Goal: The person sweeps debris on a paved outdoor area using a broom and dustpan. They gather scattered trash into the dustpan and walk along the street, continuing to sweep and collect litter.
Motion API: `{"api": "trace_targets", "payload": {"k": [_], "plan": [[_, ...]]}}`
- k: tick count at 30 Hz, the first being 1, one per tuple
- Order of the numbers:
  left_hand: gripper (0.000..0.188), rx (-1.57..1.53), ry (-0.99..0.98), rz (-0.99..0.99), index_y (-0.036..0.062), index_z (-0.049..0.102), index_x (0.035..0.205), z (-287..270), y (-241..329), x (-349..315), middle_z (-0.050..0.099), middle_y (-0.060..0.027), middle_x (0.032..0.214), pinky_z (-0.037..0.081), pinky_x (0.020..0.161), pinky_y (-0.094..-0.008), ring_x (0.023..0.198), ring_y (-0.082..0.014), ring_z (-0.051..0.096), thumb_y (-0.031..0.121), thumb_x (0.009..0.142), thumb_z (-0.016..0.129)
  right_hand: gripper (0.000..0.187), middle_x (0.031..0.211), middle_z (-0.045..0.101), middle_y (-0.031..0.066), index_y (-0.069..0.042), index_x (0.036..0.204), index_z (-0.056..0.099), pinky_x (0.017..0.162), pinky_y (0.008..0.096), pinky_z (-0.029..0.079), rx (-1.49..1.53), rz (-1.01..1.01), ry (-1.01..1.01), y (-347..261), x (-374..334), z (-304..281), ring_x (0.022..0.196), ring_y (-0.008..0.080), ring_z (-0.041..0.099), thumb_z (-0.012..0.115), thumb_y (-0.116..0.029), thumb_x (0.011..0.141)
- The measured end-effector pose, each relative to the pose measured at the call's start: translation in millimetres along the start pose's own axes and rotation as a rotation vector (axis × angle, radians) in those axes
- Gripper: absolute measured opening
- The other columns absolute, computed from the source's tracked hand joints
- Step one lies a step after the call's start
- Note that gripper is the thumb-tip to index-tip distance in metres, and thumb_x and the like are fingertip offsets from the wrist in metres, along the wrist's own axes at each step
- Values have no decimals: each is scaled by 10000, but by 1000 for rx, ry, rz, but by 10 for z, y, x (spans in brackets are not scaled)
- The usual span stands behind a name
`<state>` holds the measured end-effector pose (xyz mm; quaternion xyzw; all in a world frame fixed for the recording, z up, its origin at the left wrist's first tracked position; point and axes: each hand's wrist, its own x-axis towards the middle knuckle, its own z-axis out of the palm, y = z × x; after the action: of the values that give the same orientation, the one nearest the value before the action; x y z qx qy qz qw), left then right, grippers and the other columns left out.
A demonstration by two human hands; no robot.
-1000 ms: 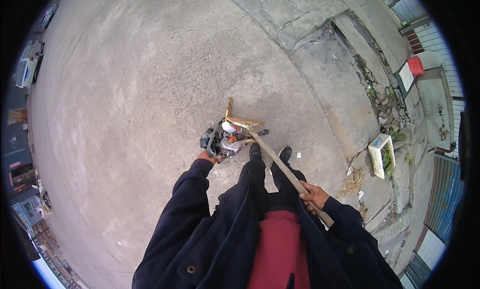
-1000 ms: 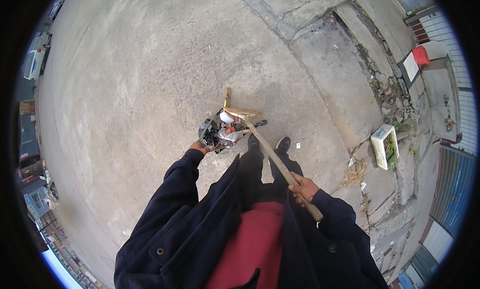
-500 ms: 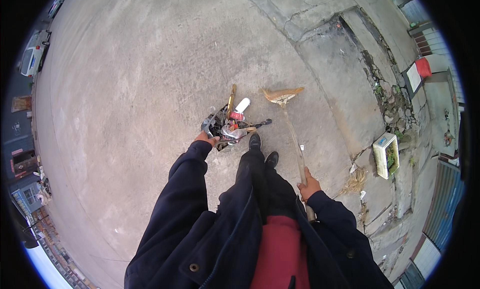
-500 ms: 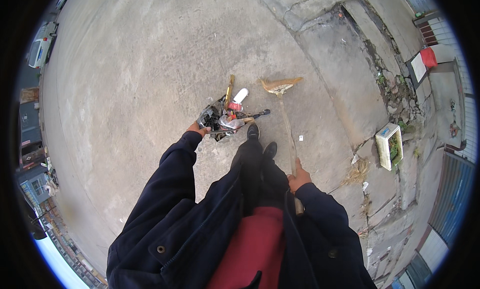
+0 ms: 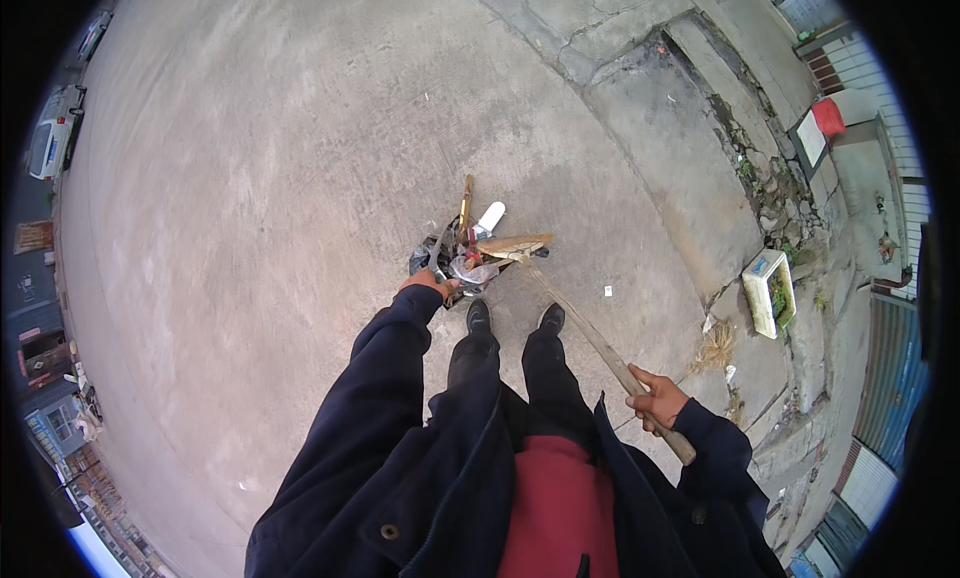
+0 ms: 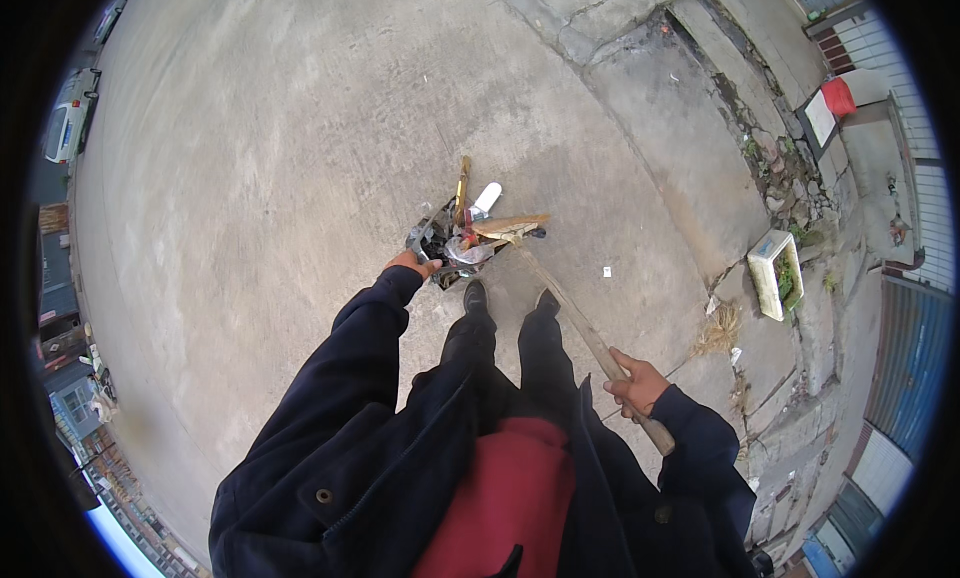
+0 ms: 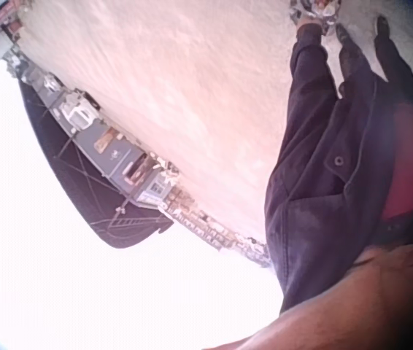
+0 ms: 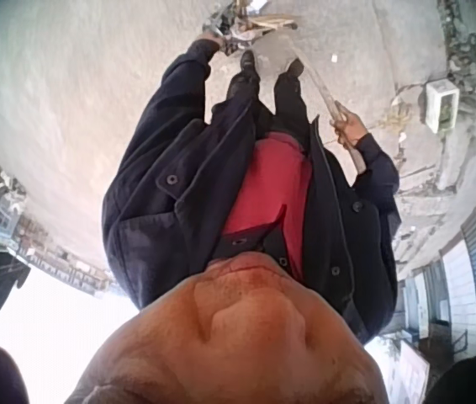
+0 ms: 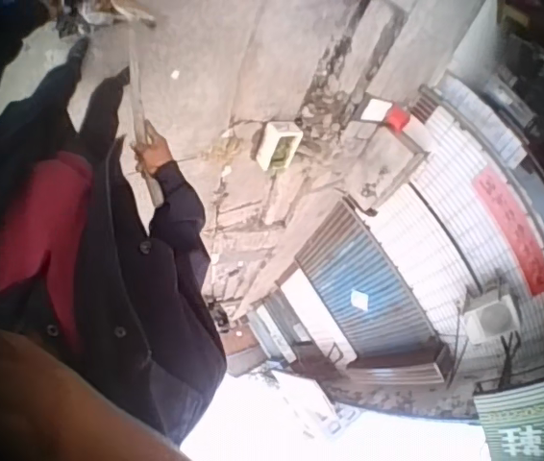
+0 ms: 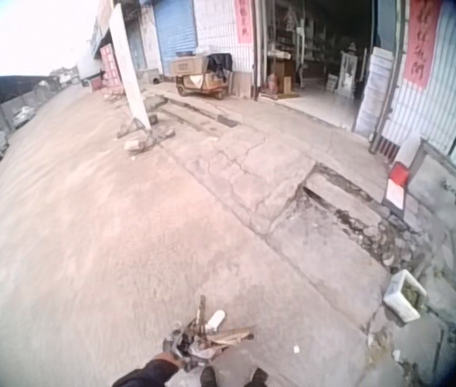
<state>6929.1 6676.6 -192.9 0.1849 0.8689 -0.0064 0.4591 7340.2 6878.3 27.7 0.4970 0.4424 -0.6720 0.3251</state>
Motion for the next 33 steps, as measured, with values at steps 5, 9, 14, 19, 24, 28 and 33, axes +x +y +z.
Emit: {"api": "trace_targets", "payload": {"k": [5, 9, 14, 19, 24, 28, 33], "plan": [[726, 33, -45, 24, 11, 620, 1159, -154, 13, -103, 636, -212, 1165, 473, 929, -412, 1113, -347, 603, 623, 770, 652, 783, 656, 497, 54, -116, 1526, 160, 408, 303, 438, 4, -79, 146, -288, -217, -24, 443, 144, 488, 602, -86, 881], [734, 7, -29, 31, 3, 622, 1156, -209, -6, -97, 637, -218, 1157, 473, 933, -418, 1107, -353, 606, 622, 764, 652, 770, 656, 502, 59, -190, 1530, 168, 390, 335, 418, 57, -83, 306, -552, 462, 88, 433, 155, 479, 587, -96, 891], [744, 0, 4, 67, -8, 633, 1117, -189, -85, -91, 657, -217, 1098, 479, 893, -423, 1056, -348, 626, 648, 767, 629, 739, 701, 541, 105, -148, 1515, 212, 408, 334, 463, -29, -113, 451, -593, 1685, 709, 513, 169, 523, 567, -29, 877], [769, -56, 48, 131, -7, 611, 1143, -177, -192, -51, 655, -218, 1102, 471, 897, -435, 1058, -353, 622, 661, 764, 614, 769, 623, 537, 70, -122, 1525, 160, 405, 322, 449, -235, -31, 230, -197, 1461, 1321, 422, 175, 515, 575, -66, 881], [742, -77, 10, 128, -19, 621, 1135, -207, -220, -101, 658, -222, 1090, 489, 876, -412, 1038, -347, 634, 616, 755, 671, 744, 656, 545, 77, -98, 1519, 173, 436, 314, 447, -213, -105, 133, -248, 878, 1301, 463, 160, 515, 572, -84, 892], [723, -181, 32, 100, -24, 628, 1103, -216, -422, -197, 664, -231, 1047, 489, 863, -417, 1019, -363, 634, 602, 745, 682, 735, 664, 505, 47, -164, 1529, 164, 432, 306, 430, -100, -26, 4, -471, 672, 1259, 474, 144, 492, 562, -120, 913], [728, -235, 88, 19, -43, 633, 1040, -197, -699, -219, 663, -245, 1015, 492, 832, -426, 986, -365, 641, 630, 763, 660, 702, 695, 466, 30, -208, 1529, 174, 419, 283, 391, 253, 83, -192, -605, 393, 1241, 470, 118, 442, 546, -161, 935]]}}
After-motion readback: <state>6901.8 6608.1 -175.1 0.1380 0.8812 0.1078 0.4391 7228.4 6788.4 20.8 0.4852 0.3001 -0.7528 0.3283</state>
